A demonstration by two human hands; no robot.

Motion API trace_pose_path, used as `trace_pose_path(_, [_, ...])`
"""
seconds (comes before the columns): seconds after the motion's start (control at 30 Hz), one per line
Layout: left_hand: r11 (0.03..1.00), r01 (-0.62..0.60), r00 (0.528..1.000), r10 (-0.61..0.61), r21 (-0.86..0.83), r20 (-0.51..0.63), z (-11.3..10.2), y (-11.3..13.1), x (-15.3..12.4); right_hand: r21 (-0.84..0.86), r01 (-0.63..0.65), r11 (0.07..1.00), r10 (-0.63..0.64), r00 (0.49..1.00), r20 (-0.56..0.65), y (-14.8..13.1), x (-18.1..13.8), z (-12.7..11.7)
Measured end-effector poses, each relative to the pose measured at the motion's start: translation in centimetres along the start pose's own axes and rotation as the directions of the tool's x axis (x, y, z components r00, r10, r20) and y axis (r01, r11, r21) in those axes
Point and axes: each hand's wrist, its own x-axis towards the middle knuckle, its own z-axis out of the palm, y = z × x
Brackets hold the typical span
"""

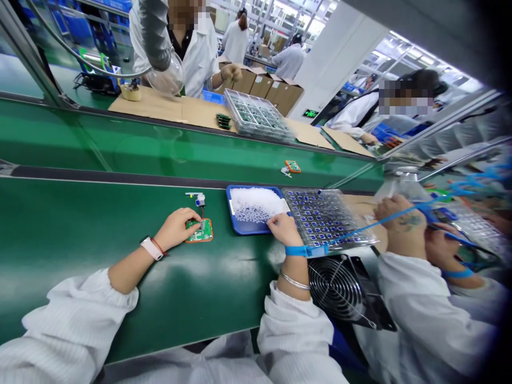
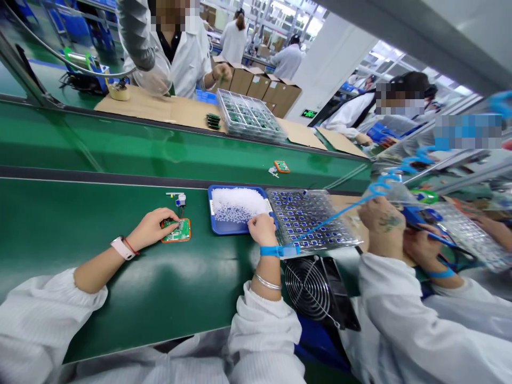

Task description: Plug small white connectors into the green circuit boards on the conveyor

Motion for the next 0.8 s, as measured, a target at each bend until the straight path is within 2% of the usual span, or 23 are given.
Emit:
trace_pose_path(0.07, [1.000, 0.005, 1.000, -0.005, -0.009, -0.006, 0.0, 0.0, 0.0, 0.117, 0.019, 0.993, -0.013, 0.998, -0.055, -0.9, -0.1, -0.5])
trace_pose_path(0.13, [1.000, 0.010, 1.000, -0.010, -0.028, -0.021, 0.0, 0.1, 0.1, 0.295, 0.195, 0.935, -0.134, 0.968, -0.214, -2.9, -0.4, -0.8])
trace_pose_path(0.2, [0.998, 0.010, 0.999, -0.013, -0.058, -0.046, 0.1, 0.3, 0.1, 0.413, 0.408, 0.814, -0.275, 0.898, -0.345, -6.1, -1.2, -0.5])
trace_pose_path(0.3, [0.991, -0.013, 0.997, 0.002, -0.135, -0.080, 0.1, 0.6, 0.2, 0.484, 0.538, 0.690, -0.437, 0.843, -0.315, -11.7, -2.8, 1.1])
trace_pose_path(0.33, [0.987, -0.022, 0.996, 0.008, -0.160, -0.088, 0.1, 0.7, 0.2, 0.542, 0.563, 0.624, -0.486, 0.823, -0.295, -13.3, -3.4, 1.8])
trace_pose_path(0.4, [0.981, -0.025, 0.995, 0.006, -0.192, -0.098, 0.1, 0.7, 0.2, 0.627, 0.546, 0.555, -0.507, 0.820, -0.266, -15.5, -4.2, 3.1])
trace_pose_path(0.47, [0.980, -0.004, 0.995, -0.015, -0.197, -0.099, 0.1, 0.7, 0.2, 0.684, 0.501, 0.530, -0.485, 0.841, -0.241, -16.3, -4.4, 3.9])
trace_pose_path(0.57, [0.979, 0.034, 0.995, -0.053, -0.199, -0.090, 0.1, 0.4, 0.3, 0.712, 0.469, 0.522, -0.490, 0.849, -0.200, -16.1, -4.0, 4.3])
trace_pose_path(0.8, [0.979, 0.062, 0.993, -0.080, -0.195, -0.090, 0.4, 0.0, 0.4, 0.693, 0.475, 0.542, -0.567, 0.816, -0.116, -15.3, -3.2, 4.7])
